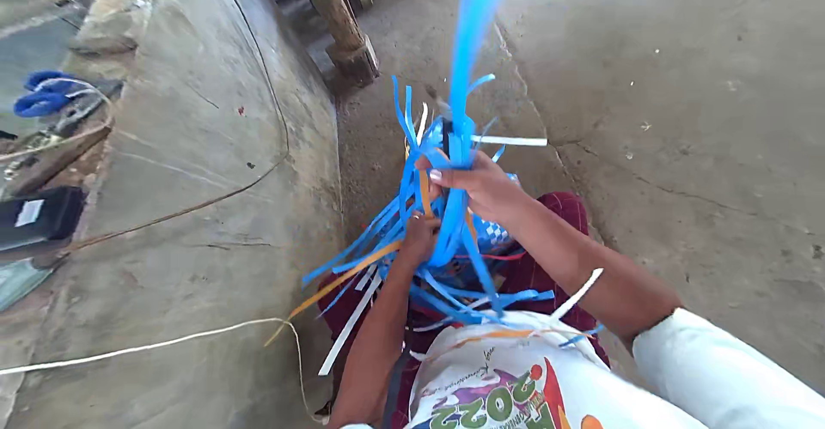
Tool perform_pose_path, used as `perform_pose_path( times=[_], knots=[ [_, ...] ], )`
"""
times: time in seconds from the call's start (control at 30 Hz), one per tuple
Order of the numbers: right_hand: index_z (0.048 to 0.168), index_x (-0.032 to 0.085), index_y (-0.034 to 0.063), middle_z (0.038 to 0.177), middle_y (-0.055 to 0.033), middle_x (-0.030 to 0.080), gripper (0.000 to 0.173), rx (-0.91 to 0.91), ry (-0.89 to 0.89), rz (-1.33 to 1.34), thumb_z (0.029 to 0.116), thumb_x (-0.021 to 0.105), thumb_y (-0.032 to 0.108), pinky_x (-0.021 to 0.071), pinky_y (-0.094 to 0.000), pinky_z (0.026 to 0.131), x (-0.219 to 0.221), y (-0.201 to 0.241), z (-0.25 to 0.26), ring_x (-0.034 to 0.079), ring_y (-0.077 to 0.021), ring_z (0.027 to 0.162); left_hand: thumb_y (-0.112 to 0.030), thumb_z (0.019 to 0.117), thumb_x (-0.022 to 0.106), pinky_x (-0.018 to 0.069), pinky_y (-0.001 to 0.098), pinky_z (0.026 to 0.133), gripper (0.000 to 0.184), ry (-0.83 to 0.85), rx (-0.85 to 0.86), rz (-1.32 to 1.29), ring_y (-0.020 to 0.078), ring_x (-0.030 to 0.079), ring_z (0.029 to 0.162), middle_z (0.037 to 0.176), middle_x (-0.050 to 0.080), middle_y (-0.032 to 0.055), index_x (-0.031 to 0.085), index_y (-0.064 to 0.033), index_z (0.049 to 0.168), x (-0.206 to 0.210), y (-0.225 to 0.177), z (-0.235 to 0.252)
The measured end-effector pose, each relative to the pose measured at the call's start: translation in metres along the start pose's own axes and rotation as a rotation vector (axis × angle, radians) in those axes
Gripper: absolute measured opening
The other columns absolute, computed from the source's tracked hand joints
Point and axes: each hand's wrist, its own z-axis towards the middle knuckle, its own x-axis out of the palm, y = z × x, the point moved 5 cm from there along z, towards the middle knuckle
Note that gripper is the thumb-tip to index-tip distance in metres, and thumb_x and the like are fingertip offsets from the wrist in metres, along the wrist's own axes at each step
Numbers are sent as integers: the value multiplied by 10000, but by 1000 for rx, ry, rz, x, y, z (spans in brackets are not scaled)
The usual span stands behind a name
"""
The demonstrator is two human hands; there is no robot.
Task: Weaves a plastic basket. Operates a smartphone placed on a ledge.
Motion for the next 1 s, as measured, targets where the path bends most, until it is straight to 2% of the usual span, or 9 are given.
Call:
perform_pose_path(
  times=[0.13,0.27,0.43,0.53,0.7,0.77,0.87,0.93,1.0],
  knots=[
    [1129,604,4,711,-27,607,239,327,125,-493,928,668,117,551,-299,640,-27,-47,-18,596,-113,595,-184,1026,598,440,526,1081,285,-1,-27,-48,334,659,1103,1084,719,209,705,44,1161,7,30,16],
    [1303,619,-43,1174,-259,679,413,562,-63,-1041,1030,593,266,479,-570,1017,-68,-112,-27,655,-392,1126,-163,1015,611,411,552,1097,289,-30,-86,-31,388,611,1141,1103,675,239,662,67,1183,10,25,20],
    [1177,648,-95,1059,-223,703,379,232,-323,-727,980,689,227,533,-447,962,-85,-123,-42,686,-287,995,-57,972,615,443,552,1007,187,-100,89,-130,316,648,952,937,692,180,710,65,1077,11,21,19],
    [1243,603,-85,1115,-217,683,433,229,-277,-650,974,697,240,524,-419,980,-84,-132,-47,668,-253,1044,-156,1021,595,489,495,940,217,-85,-34,-215,261,644,920,948,685,149,711,24,1055,14,33,30],
    [1234,579,-54,1074,-118,688,337,288,-195,-344,994,658,169,532,-336,954,-75,-117,-45,665,-146,1000,-404,1019,613,367,642,1098,489,23,-221,-23,443,607,1169,1142,676,287,710,69,1101,18,32,41],
    [1081,616,71,944,-9,716,360,128,-31,-15,994,598,419,563,-337,897,-74,-102,-39,690,-124,916,-382,1016,617,350,645,1120,483,5,-212,71,462,585,1212,1191,654,308,698,78,1137,19,29,44],
    [1208,719,225,949,45,708,935,-124,281,295,710,457,971,562,-407,893,-63,-58,-27,676,-144,917,-366,1032,583,362,631,1119,468,-53,-194,134,467,584,1217,1180,664,301,709,77,1115,24,31,49],
    [1317,691,272,986,47,714,1040,-209,379,422,660,396,1022,570,-426,898,-57,-38,-25,681,-156,951,-371,1029,590,379,639,1092,474,-91,-160,128,470,608,1163,1110,683,298,719,84,1059,25,30,49],
    [1201,742,320,939,74,722,944,-156,253,407,725,299,1005,588,-386,824,-57,-46,-26,689,-130,900,-379,1018,600,421,637,1039,476,-108,-155,135,464,639,1093,1038,695,289,724,80,997,26,33,49]
  ],
)
